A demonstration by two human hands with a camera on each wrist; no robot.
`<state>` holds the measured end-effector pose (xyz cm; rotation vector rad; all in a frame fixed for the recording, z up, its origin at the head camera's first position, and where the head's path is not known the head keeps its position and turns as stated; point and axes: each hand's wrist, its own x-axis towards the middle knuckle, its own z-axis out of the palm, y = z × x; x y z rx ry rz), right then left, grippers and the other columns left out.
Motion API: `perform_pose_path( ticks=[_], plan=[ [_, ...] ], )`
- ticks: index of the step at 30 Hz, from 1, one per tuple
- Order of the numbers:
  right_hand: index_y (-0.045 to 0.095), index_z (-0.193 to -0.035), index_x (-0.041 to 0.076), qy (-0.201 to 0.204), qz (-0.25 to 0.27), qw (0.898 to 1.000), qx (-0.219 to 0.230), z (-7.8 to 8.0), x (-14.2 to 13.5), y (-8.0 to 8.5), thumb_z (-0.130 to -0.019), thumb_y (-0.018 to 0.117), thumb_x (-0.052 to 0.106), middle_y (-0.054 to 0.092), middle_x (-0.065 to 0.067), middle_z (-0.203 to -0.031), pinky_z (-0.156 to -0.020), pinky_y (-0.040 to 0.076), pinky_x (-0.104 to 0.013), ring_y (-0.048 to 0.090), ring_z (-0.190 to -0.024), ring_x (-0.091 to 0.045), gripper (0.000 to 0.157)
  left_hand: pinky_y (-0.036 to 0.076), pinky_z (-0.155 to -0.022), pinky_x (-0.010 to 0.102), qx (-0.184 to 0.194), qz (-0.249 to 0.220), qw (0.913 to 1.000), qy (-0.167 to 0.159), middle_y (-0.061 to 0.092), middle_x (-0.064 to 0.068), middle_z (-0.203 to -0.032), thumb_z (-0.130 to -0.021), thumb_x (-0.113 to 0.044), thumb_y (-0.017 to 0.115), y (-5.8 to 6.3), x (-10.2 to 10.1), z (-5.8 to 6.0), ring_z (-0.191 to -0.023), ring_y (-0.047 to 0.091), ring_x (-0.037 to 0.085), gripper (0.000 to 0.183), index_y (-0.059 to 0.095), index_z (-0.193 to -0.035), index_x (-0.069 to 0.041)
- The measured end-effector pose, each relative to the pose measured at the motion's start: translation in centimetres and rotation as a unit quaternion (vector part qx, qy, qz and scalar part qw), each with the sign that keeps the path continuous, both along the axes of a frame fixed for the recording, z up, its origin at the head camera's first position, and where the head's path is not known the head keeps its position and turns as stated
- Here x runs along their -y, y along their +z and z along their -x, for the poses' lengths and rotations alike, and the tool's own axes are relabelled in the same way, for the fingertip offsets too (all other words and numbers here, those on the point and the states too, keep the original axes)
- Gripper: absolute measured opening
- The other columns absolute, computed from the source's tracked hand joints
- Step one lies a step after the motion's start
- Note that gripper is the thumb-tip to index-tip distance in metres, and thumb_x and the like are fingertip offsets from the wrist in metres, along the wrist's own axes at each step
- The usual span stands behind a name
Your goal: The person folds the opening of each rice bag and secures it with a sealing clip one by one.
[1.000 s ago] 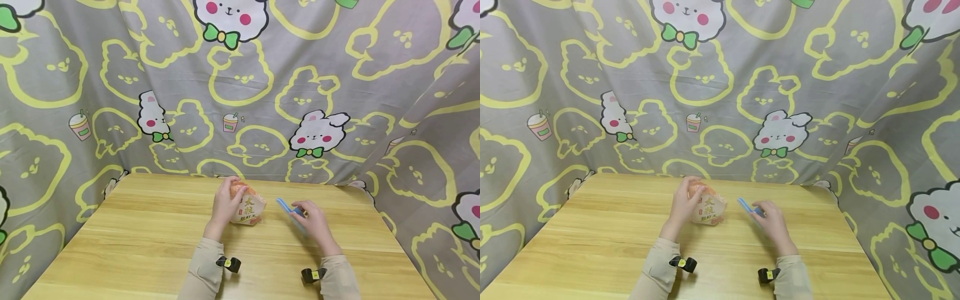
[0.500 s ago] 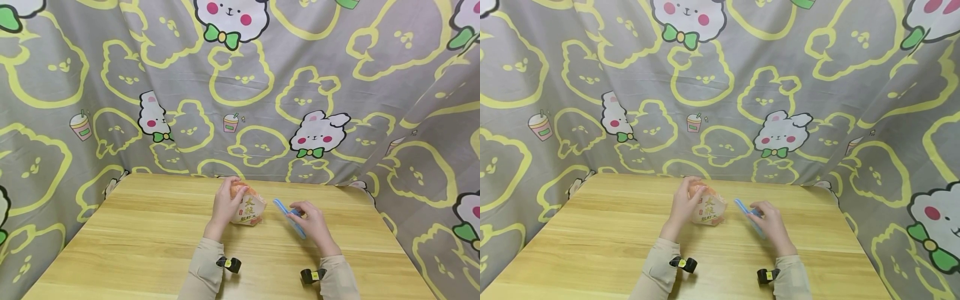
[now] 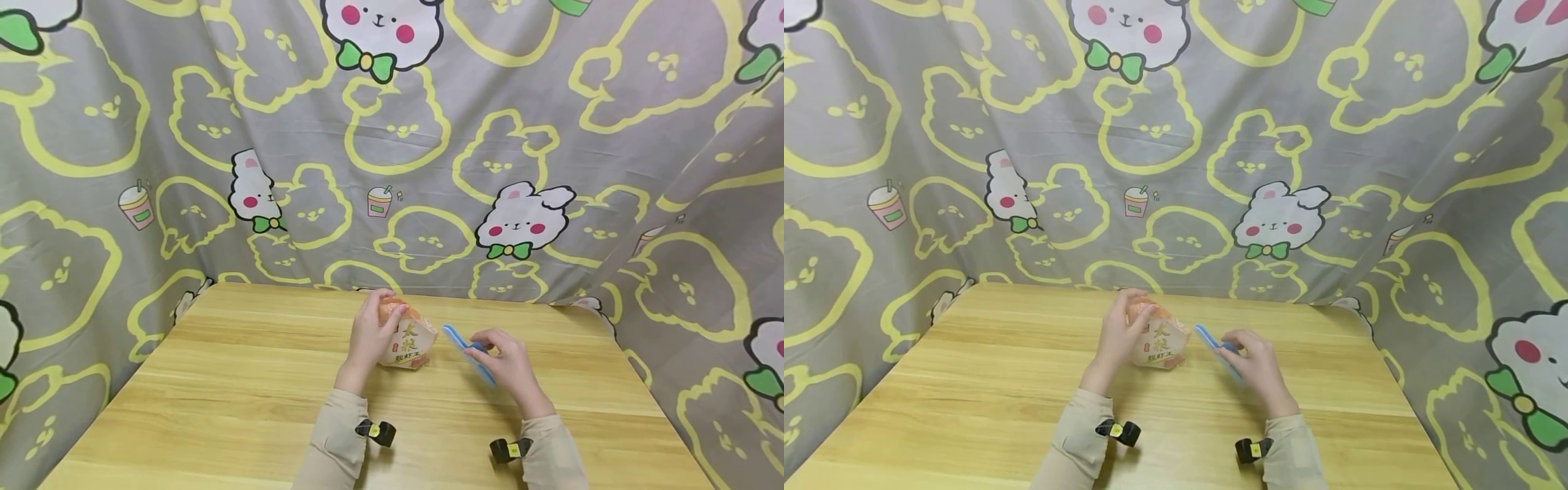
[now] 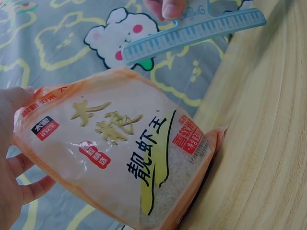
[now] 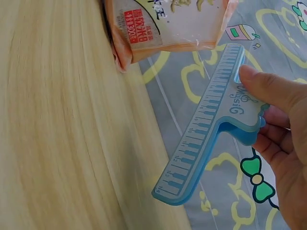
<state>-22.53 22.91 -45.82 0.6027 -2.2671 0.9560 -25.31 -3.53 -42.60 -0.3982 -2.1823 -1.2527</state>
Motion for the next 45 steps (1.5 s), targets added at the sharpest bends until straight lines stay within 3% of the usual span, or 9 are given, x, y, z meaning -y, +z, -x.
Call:
perform_pose_path(
  ticks=[6,13,17,24,31,45],
  plan=[
    [0.071,-0.087,0.007,0.013,-0.018,1.0,0.013,0.5,-0.2,0.5,-0.069,0.085,0.006,0.07,0.002,-0.077,-0.059,0.052,-0.026,0.063,-0.07,-0.012,0.023,0.051,-0.097,0.048,-0.003,0.0,1.0,-0.004,0.066,0.012,-0.117,-0.093,-0.03,0.067,0.0,-0.1,0.0,-0.116,0.062,0.03,0.033,0.056,-0.117,-0.01],
    [0.071,-0.082,0.009,0.067,-0.032,0.997,0.02,1.6,-0.5,1.5,-0.071,0.084,0.006,0.071,0.002,-0.078,-0.059,0.053,-0.031,0.06,-0.069,-0.005,0.018,0.051,-0.096,0.048,-0.006,0.001,1.0,-0.001,0.066,0.011,-0.117,-0.093,-0.029,0.067,-0.1,-0.1,0.0,-0.115,0.063,0.03,0.032,0.057,-0.117,-0.011],
    [0.071,-0.081,0.012,0.096,-0.049,0.994,0.014,2.2,-0.6,1.9,-0.073,0.083,0.006,0.07,0.001,-0.078,-0.057,0.052,-0.03,0.058,-0.068,-0.001,0.016,0.052,-0.096,0.048,-0.009,-0.001,1.0,-0.002,0.066,0.012,-0.117,-0.093,-0.028,0.067,-0.1,-0.1,0.0,-0.115,0.063,0.03,0.032,0.057,-0.117,-0.01],
    [0.071,-0.079,0.017,0.128,-0.086,0.988,0.029,3.0,-0.7,2.7,-0.077,0.08,0.008,0.067,0.007,-0.077,-0.056,0.049,-0.019,0.057,-0.067,0.002,0.013,0.051,-0.097,0.048,-0.001,-0.007,1.0,-0.005,0.066,0.012,-0.118,-0.093,-0.028,0.066,-0.1,-0.1,0.0,-0.116,0.062,0.03,0.032,0.057,-0.117,-0.01],
    [0.068,-0.073,0.015,0.174,-0.097,0.979,0.05,3.8,-1.0,3.5,-0.076,0.08,0.005,0.066,0.005,-0.07,-0.05,0.047,-0.02,0.056,-0.061,0.0,0.015,0.051,-0.097,0.048,-0.001,-0.006,1.0,-0.007,0.065,0.012,-0.118,-0.093,-0.027,0.066,-0.1,0.0,0.0,-0.116,0.062,0.03,0.031,0.057,-0.117,-0.01],
    [0.068,-0.074,0.019,0.189,-0.102,0.973,0.083,4.9,-0.9,3.2,-0.078,0.08,0.011,0.065,0.009,-0.073,-0.05,0.044,-0.019,0.052,-0.061,0.0,0.015,0.05,-0.098,0.048,0.003,-0.014,0.9998,-0.013,0.065,0.012,-0.117,-0.094,-0.027,0.066,0.0,-0.1,0.0,-0.116,0.062,0.03,0.03,0.057,-0.116,-0.009]
  ],
)
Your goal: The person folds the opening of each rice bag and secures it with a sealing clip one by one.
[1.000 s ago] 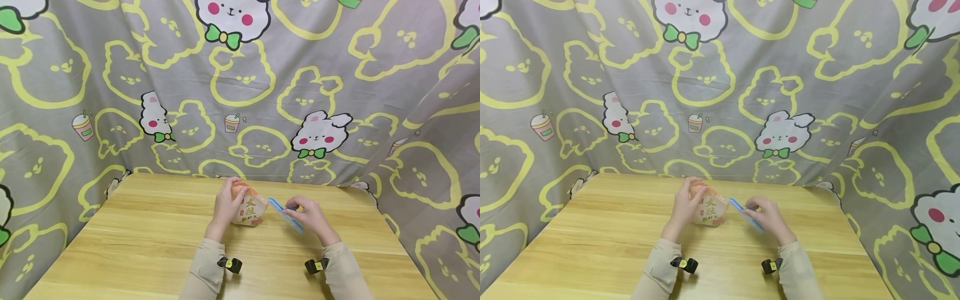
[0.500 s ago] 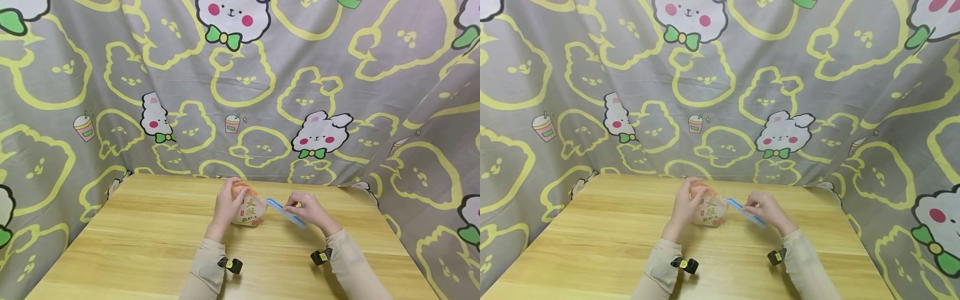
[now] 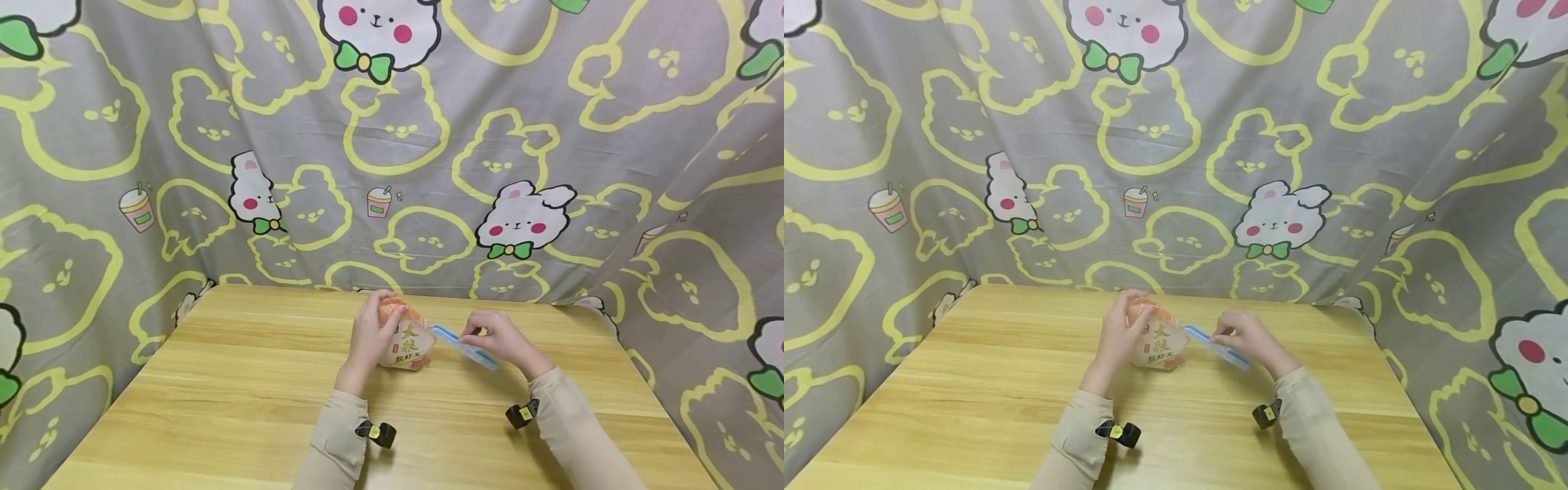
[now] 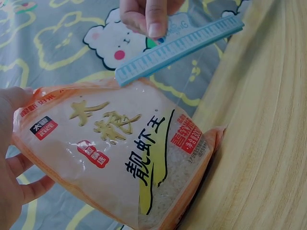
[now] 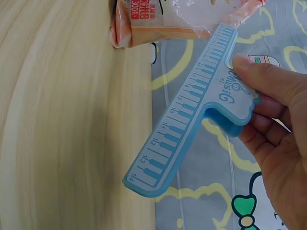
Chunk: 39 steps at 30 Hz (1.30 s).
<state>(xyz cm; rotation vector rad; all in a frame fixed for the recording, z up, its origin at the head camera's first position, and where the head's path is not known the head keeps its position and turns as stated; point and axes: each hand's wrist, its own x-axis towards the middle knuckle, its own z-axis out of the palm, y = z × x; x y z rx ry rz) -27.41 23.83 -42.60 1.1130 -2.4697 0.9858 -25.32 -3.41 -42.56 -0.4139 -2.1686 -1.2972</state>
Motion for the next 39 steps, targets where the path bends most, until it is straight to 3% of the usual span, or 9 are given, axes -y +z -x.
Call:
perform_pose_path(
  ticks=[8,18,26,39],
  plan=[
    [0.069,-0.075,0.018,-0.007,0.024,1.0,0.012,0.0,0.5,-0.4,-0.079,0.079,0.01,0.066,0.007,-0.074,-0.05,0.047,-0.026,0.054,-0.063,0.0,0.013,0.051,-0.098,0.047,-0.002,0.0,1.0,-0.006,0.065,0.011,-0.117,-0.094,-0.028,0.065,0.0,-0.1,0.0,-0.116,0.062,0.029,0.031,0.057,-0.117,-0.008],
    [0.071,-0.078,0.018,-0.037,0.043,0.998,0.031,0.2,1.5,-0.9,-0.081,0.078,0.013,0.067,0.007,-0.077,-0.057,0.047,-0.025,0.055,-0.068,-0.001,0.009,0.051,-0.097,0.048,-0.006,-0.001,1.0,-0.005,0.066,0.011,-0.117,-0.094,-0.028,0.065,-0.2,-0.1,0.1,-0.116,0.062,0.03,0.031,0.057,-0.117,-0.008],
    [0.071,-0.08,0.011,-0.042,0.077,0.995,0.046,0.2,2.4,-1.0,-0.082,0.077,0.011,0.068,0.002,-0.078,-0.061,0.048,-0.02,0.06,-0.07,-0.008,0.005,0.05,-0.098,0.048,-0.002,0.001,1.0,0.001,0.065,0.011,-0.117,-0.094,-0.027,0.065,-0.2,-0.1,0.1,-0.117,0.061,0.029,0.03,0.056,-0.117,-0.01],
    [0.07,-0.081,0.003,-0.054,0.085,0.993,0.054,0.4,3.0,-1.2,-0.08,0.076,0.004,0.069,-0.005,-0.081,-0.061,0.045,-0.019,0.061,-0.072,-0.017,0.006,0.05,-0.098,0.048,-0.003,-0.001,1.0,0.0,0.065,0.011,-0.117,-0.094,-0.026,0.065,-0.2,0.0,0.2,-0.116,0.062,0.03,0.029,0.056,-0.116,-0.009]
  ],
)
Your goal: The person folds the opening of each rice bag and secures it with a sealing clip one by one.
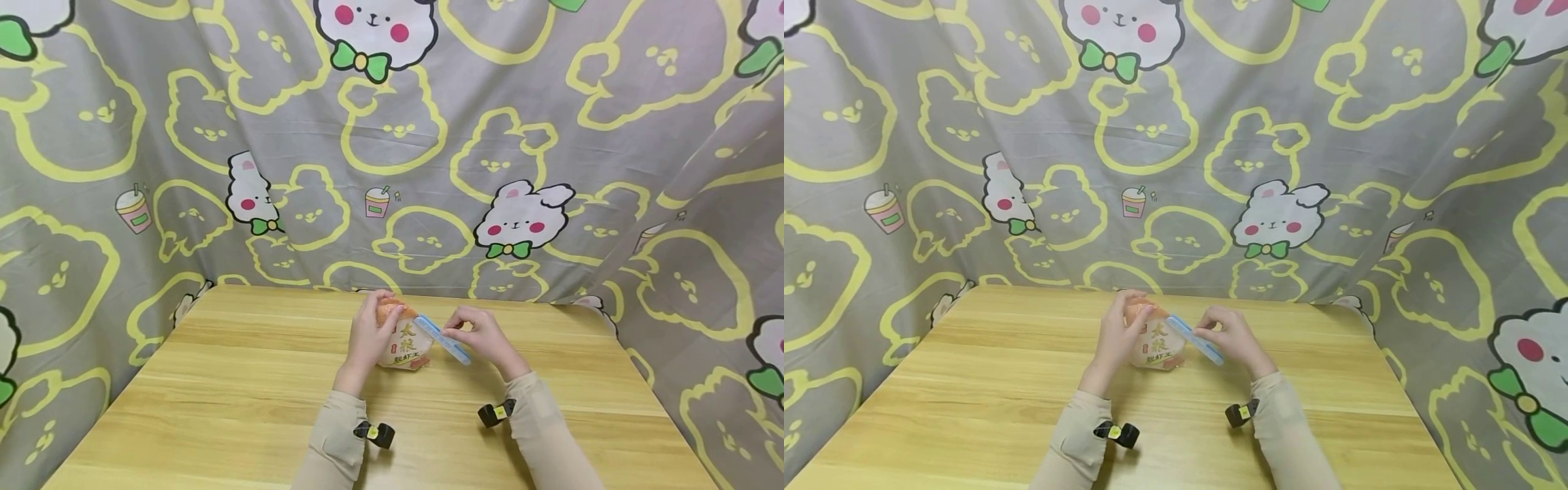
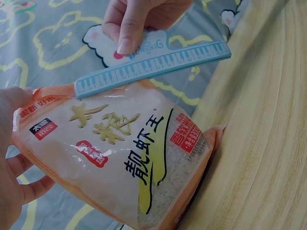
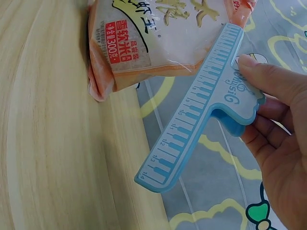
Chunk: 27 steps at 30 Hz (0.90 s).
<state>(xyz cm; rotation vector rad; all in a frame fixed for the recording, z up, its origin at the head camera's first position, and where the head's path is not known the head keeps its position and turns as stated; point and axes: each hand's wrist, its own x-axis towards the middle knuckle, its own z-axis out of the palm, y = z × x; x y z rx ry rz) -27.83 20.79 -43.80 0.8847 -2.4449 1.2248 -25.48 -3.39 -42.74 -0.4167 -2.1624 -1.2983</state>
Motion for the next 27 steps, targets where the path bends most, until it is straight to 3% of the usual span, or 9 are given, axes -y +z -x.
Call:
perform_pose_path(
  ticks=[11,18,27],
  plan=[
    [0.071,-0.083,0.014,-0.013,0.01,1.0,0.012,-0.7,0.2,0.2,-0.083,0.076,0.011,0.067,0.001,-0.083,-0.068,0.052,-0.027,0.057,-0.074,-0.004,0.006,0.05,-0.099,0.048,0.008,0.002,1.0,0.001,0.065,0.012,-0.118,-0.094,-0.026,0.065,0.1,-0.1,-0.1,-0.117,0.061,0.031,0.029,0.056,-0.116,-0.01],
    [0.069,-0.098,0.006,-0.037,0.018,0.998,0.04,-1.2,0.5,0.5,-0.083,0.077,0.012,0.071,-0.008,-0.091,-0.071,0.054,-0.029,0.06,-0.076,-0.007,0.018,0.05,-0.099,0.048,0.003,-0.003,1.0,-0.002,0.065,0.011,-0.118,-0.094,-0.026,0.065,0.0,0.0,0.0,-0.117,0.061,0.03,0.029,0.056,-0.116,-0.01],
    [0.068,-0.107,0.003,-0.054,0.025,0.996,0.062,-1.1,0.6,0.4,-0.083,0.077,0.013,0.071,-0.008,-0.091,-0.071,0.051,-0.025,0.059,-0.078,-0.005,0.028,0.05,-0.098,0.048,0.001,-0.002,1.0,-0.002,0.065,0.012,-0.117,-0.094,-0.026,0.066,0.0,0.0,0.0,-0.116,0.061,0.03,0.03,0.056,-0.116,-0.009]
  ],
)
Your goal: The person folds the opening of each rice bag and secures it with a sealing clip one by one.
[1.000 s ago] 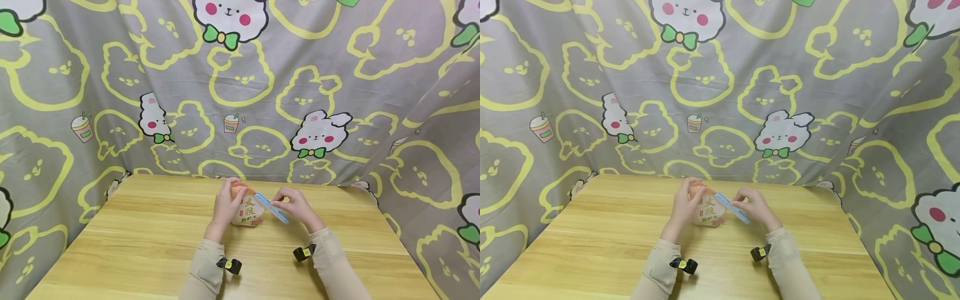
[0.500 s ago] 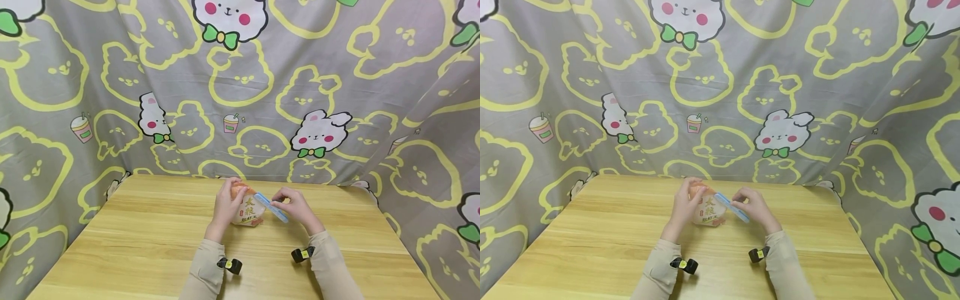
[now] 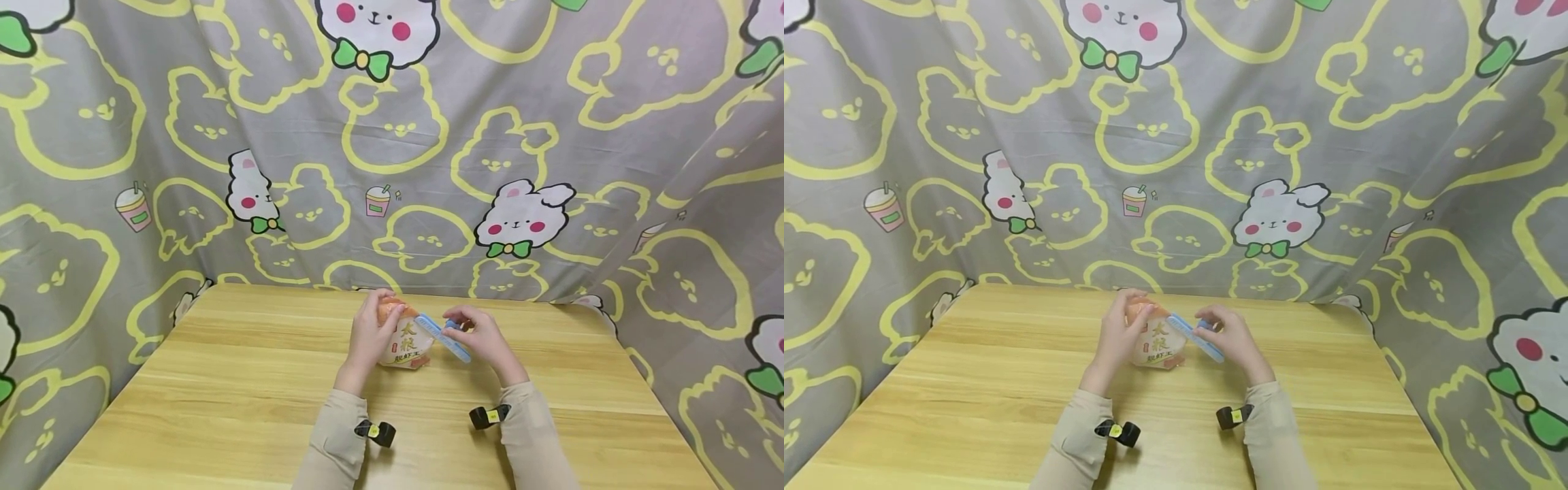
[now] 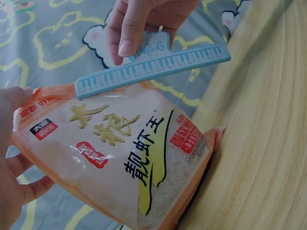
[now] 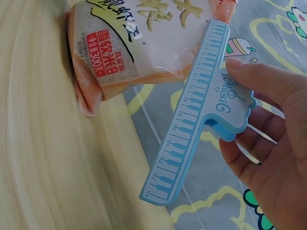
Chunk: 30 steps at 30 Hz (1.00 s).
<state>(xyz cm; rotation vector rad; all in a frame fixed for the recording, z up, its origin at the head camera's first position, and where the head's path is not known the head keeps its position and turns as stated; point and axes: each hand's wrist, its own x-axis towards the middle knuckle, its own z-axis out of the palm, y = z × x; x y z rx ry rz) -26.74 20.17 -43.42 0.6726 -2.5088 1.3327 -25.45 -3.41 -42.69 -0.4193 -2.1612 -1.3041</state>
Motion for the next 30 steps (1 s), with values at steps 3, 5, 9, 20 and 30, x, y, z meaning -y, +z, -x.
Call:
perform_pose_path(
  ticks=[3,5,9,20,30],
  plan=[
    [0.068,-0.109,0.004,-0.002,0.001,1.0,0.013,0.0,-0.1,-0.2,-0.083,0.077,0.015,0.071,-0.008,-0.094,-0.072,0.051,-0.024,0.059,-0.081,-0.008,0.029,0.051,-0.097,0.049,0.0,0.001,1.0,0.0,0.065,0.012,-0.117,-0.094,-0.026,0.066,0.0,0.0,0.0,-0.116,0.062,0.031,0.029,0.056,-0.116,-0.01],
    [0.067,-0.11,0.005,-0.002,-0.001,1.0,0.021,-0.1,-0.2,-0.3,-0.084,0.077,0.017,0.071,-0.009,-0.097,-0.073,0.051,-0.024,0.06,-0.084,-0.011,0.03,0.051,-0.096,0.049,0.0,0.001,1.0,-0.002,0.065,0.012,-0.117,-0.094,-0.026,0.066,0.0,0.0,-0.1,-0.116,0.062,0.031,0.03,0.056,-0.116,-0.01],
    [0.067,-0.112,0.007,-0.007,-0.004,1.0,0.029,-0.2,-0.5,-0.5,-0.084,0.077,0.021,0.071,-0.009,-0.1,-0.074,0.05,-0.024,0.061,-0.087,-0.017,0.033,0.051,-0.096,0.049,0.0,0.001,1.0,-0.005,0.065,0.013,-0.117,-0.093,-0.026,0.066,0.1,0.0,-0.1,-0.115,0.062,0.031,0.03,0.056,-0.116,-0.01],
    [0.066,-0.114,0.013,-0.01,-0.025,0.998,0.055,0.0,-1.1,-0.9,-0.085,0.076,0.028,0.069,-0.003,-0.097,-0.073,0.049,-0.024,0.057,-0.085,-0.011,0.034,0.051,-0.097,0.048,0.001,0.004,1.0,0.003,0.065,0.011,-0.117,-0.093,-0.027,0.066,-0.2,0.1,0.0,-0.116,0.062,0.03,0.03,0.056,-0.116,-0.01],
    [0.067,-0.11,0.013,-0.021,-0.06,0.995,0.073,0.4,-1.7,-1.9,-0.085,0.075,0.035,0.066,-0.003,-0.091,-0.065,0.046,-0.025,0.056,-0.081,-0.014,0.035,0.051,-0.098,0.048,-0.009,0.004,1.0,0.0,0.065,0.011,-0.117,-0.094,-0.026,0.066,-0.1,0.1,0.0,-0.116,0.062,0.03,0.03,0.056,-0.116,-0.01]
  ],
)
